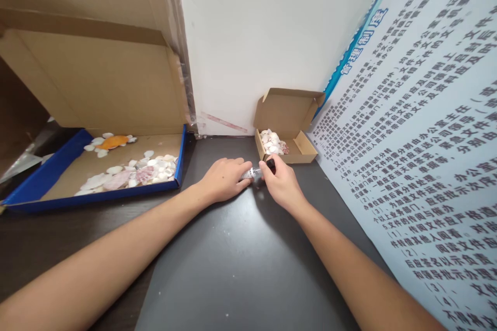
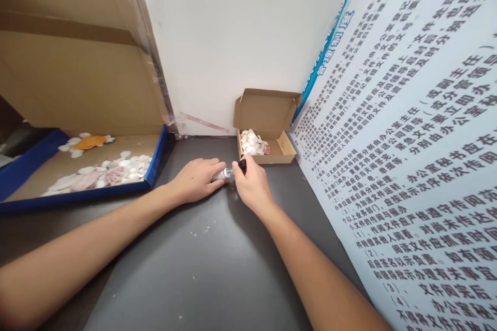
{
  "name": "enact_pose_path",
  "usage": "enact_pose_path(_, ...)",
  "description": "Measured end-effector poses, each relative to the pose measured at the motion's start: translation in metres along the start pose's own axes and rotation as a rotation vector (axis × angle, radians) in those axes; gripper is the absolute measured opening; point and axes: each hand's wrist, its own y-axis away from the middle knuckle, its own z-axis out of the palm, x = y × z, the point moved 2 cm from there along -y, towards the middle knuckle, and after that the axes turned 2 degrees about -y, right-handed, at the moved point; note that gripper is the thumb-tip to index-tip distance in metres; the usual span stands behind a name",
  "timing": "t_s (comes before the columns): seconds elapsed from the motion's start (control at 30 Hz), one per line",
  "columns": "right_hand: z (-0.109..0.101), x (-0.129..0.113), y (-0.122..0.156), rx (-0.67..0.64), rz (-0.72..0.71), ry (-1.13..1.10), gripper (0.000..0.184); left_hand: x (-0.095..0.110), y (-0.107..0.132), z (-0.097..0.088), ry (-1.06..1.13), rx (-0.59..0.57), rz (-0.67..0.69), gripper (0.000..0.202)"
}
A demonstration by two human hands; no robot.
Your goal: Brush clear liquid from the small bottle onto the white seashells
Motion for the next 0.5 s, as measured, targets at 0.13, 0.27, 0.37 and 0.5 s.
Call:
enact_pose_path(0.13, 0.0006, 0.0031, -0.0008, 0.02, 0.026, -0.102, 0.03, -0.0012, 0.0006, -0.002, 0.012, -0.014, -0.01, 0.024)
enact_pose_path(0.27, 0.0002, 0.0044, -0.0019, 0.022, 0.046, -0.197, 0.03, -0.0015, 0.001, -0.0019, 0.027, -0.012, -0.009, 0.025)
enact_pose_path(0.37, 0.0009, 0.007, -0.0038, 0.02, 0.052, -0.233, 0.029, -0.0019, 0.0011, -0.0006, 0.026, -0.005, -0.004, 0.024)
enact_pose_path(0.5, 0.0036, 0.0085, -0.0045, 0.006, 0.06, -0.298, 0.03, -0.0025, 0.0012, 0.0009, 0.02, 0.002, -0.004, 0.024)
